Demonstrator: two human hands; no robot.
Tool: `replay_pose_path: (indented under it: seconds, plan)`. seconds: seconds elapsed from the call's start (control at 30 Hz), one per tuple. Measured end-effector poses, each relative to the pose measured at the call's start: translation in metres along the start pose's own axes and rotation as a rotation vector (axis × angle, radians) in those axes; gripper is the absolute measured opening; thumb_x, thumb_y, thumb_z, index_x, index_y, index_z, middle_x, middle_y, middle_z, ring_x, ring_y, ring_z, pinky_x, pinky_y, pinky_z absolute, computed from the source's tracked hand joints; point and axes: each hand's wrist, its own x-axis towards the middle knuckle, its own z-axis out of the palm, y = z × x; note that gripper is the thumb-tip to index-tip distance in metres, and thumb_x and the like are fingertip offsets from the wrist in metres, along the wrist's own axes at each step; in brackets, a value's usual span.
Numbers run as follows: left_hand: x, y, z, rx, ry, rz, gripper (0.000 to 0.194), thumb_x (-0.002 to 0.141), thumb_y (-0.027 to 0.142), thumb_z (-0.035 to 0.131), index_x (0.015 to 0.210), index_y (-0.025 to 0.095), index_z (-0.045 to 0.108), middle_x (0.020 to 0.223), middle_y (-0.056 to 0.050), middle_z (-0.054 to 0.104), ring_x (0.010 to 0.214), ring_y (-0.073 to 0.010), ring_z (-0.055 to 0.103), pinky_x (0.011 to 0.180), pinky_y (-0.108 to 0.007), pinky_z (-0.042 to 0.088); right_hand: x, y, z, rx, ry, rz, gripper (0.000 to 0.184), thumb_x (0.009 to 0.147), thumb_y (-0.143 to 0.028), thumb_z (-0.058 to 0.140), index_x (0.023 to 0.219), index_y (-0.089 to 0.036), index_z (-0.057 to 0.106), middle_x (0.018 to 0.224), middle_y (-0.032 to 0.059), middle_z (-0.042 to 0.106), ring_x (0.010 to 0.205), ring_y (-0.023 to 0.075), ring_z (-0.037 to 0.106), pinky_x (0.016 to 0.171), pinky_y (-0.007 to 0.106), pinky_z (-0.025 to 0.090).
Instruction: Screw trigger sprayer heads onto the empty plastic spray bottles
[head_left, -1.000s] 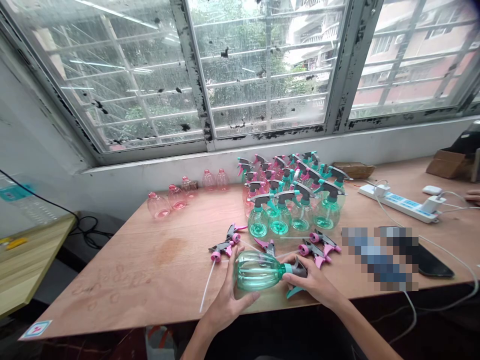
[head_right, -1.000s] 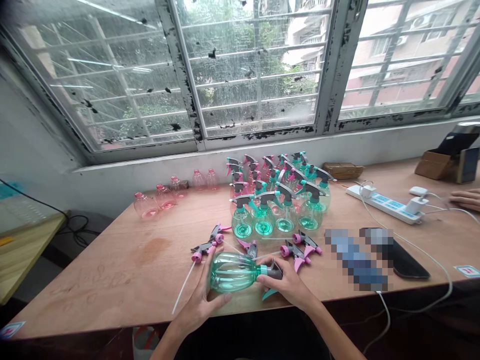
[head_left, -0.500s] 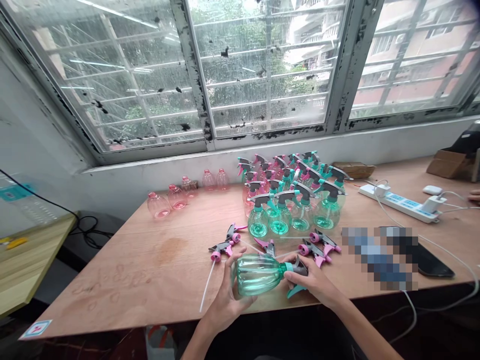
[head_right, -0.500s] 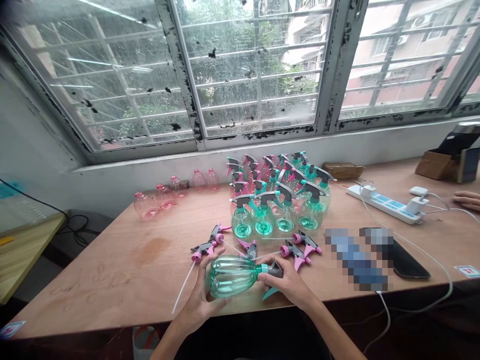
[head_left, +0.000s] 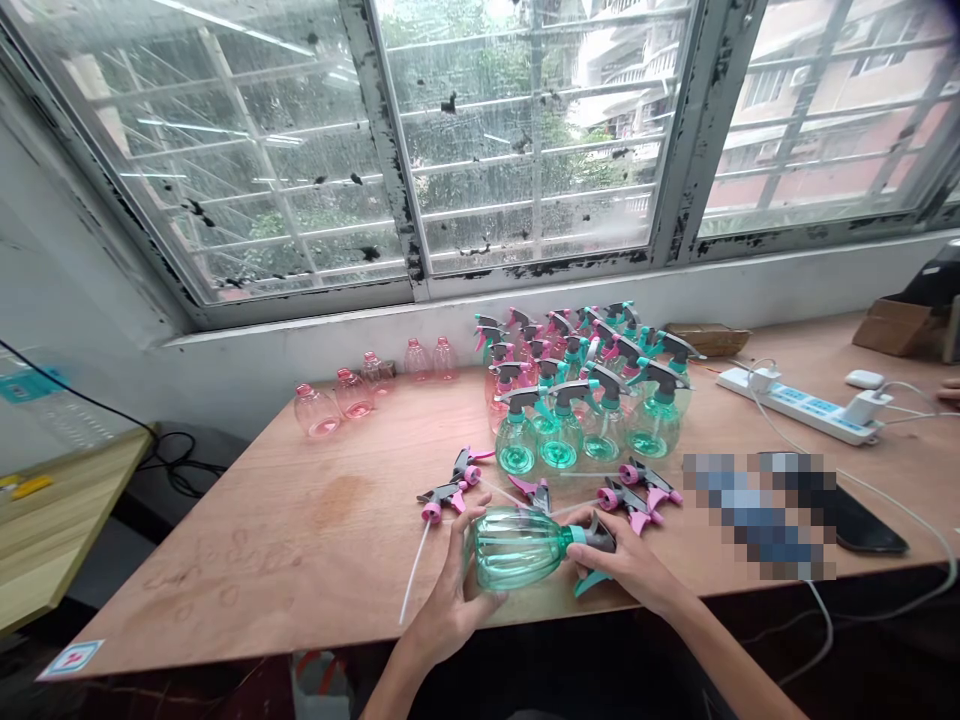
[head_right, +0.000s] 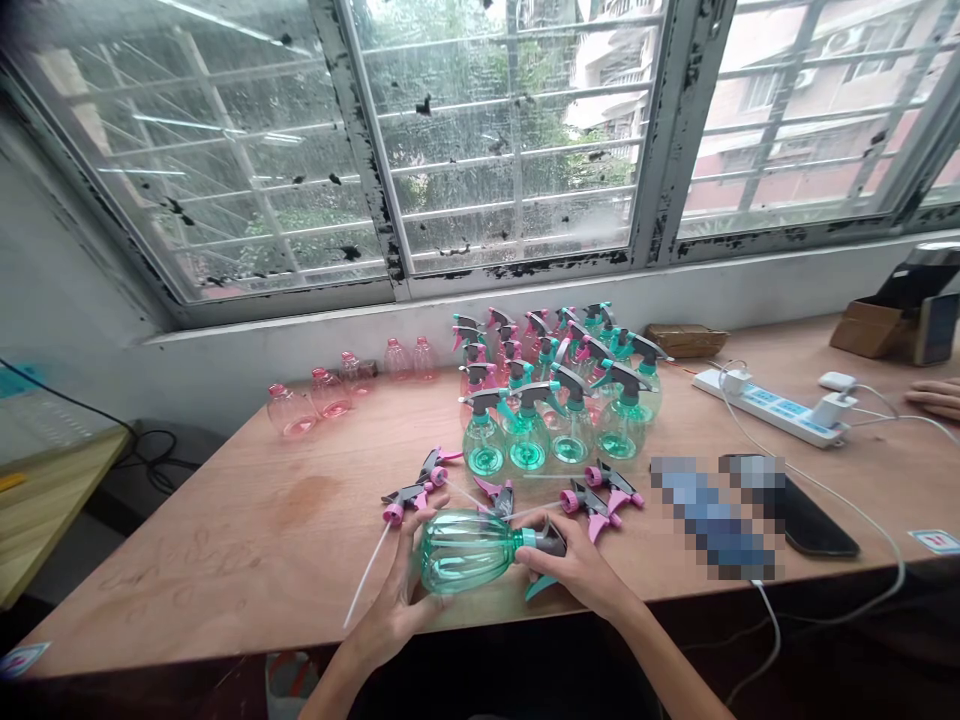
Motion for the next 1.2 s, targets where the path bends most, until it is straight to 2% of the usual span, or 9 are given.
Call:
replay_pose_path:
  seconds: [0.13, 0.3, 0.53, 0.67, 0.83, 1.0, 1.2]
  plan:
    - [0.000, 0.001, -0.001, 0.165, 0.015, 0.031, 0.085, 0.086, 0.024, 0.075, 0.152, 0.039, 0.023, 0.165, -0.007, 0.026, 0.151, -0.0323, 0.031, 0.125, -0.049, 0.025, -0.001, -0.002, 0.002, -0.005, -0.004, -0.002, 0.029, 0.085, -0.037, 0.080, 0.105, -0.021, 0.067, 0.072, -0.0050, 0.062, 0.065, 0.0158, 0.062, 0.063, 0.030, 0.052]
    - [0.000, -0.002, -0.003, 0.259, 0.005, 0.002, 0.098, 0.090, 0.037, 0.072, 0.160, 0.036, 0.004, 0.173, -0.006, 0.006, 0.159, -0.0305, 0.008, 0.130, -0.050, 0.010, -0.002, -0.007, 0.003, -0.015, -0.005, -0.010, 0.030, 0.083, -0.038, 0.082, 0.103, -0.021, 0.068, 0.073, -0.0046, 0.062, 0.067, 0.0173, 0.062, 0.064, 0.031, 0.054]
    - [0.005, 0.001, 0.001, 0.231, 0.040, -0.069, 0.112, 0.087, 0.038, 0.077, 0.161, 0.038, -0.007, 0.174, -0.003, -0.002, 0.159, -0.0311, 0.009, 0.130, -0.050, 0.016, -0.001, -0.007, 0.003, -0.014, 0.012, -0.004, 0.031, 0.083, -0.040, 0.082, 0.103, -0.022, 0.068, 0.071, -0.0046, 0.063, 0.065, 0.0185, 0.064, 0.063, 0.031, 0.054]
    - [0.006, 0.004, 0.002, 0.254, 0.056, -0.050, 0.108, 0.086, 0.035, 0.078, 0.161, 0.041, -0.001, 0.174, 0.001, -0.002, 0.160, -0.0309, 0.007, 0.130, -0.048, 0.012, 0.000, -0.010, 0.004, -0.016, 0.022, 0.000, 0.032, 0.083, -0.041, 0.081, 0.104, -0.021, 0.069, 0.071, -0.0041, 0.064, 0.064, 0.0186, 0.064, 0.063, 0.032, 0.053]
    - [0.007, 0.001, 0.002, 0.214, 0.056, -0.050, 0.114, 0.087, 0.033, 0.077, 0.160, 0.038, -0.012, 0.173, -0.006, 0.013, 0.157, -0.0316, 0.020, 0.127, -0.047, 0.025, -0.002, -0.014, 0.006, -0.026, 0.022, 0.004, 0.030, 0.085, -0.041, 0.079, 0.103, -0.020, 0.067, 0.072, -0.0039, 0.065, 0.064, 0.0182, 0.063, 0.063, 0.032, 0.052]
    - [0.006, -0.006, 0.000, 0.236, 0.067, -0.034, 0.107, 0.090, 0.034, 0.074, 0.161, 0.036, -0.006, 0.172, -0.008, 0.016, 0.156, -0.0309, 0.023, 0.127, -0.046, 0.024, -0.001, -0.009, 0.004, -0.045, 0.017, 0.007, 0.033, 0.083, -0.044, 0.080, 0.102, -0.020, 0.068, 0.074, -0.0032, 0.064, 0.065, 0.0189, 0.064, 0.063, 0.034, 0.054]
    - [0.005, 0.000, 0.000, 0.207, 0.052, -0.047, 0.104, 0.092, 0.033, 0.072, 0.161, 0.039, -0.006, 0.172, -0.006, 0.020, 0.156, -0.0323, 0.023, 0.127, -0.048, 0.024, -0.001, -0.006, 0.002, -0.059, 0.012, 0.010, 0.033, 0.082, -0.043, 0.082, 0.102, -0.021, 0.069, 0.077, -0.0028, 0.065, 0.066, 0.0194, 0.065, 0.064, 0.034, 0.055]
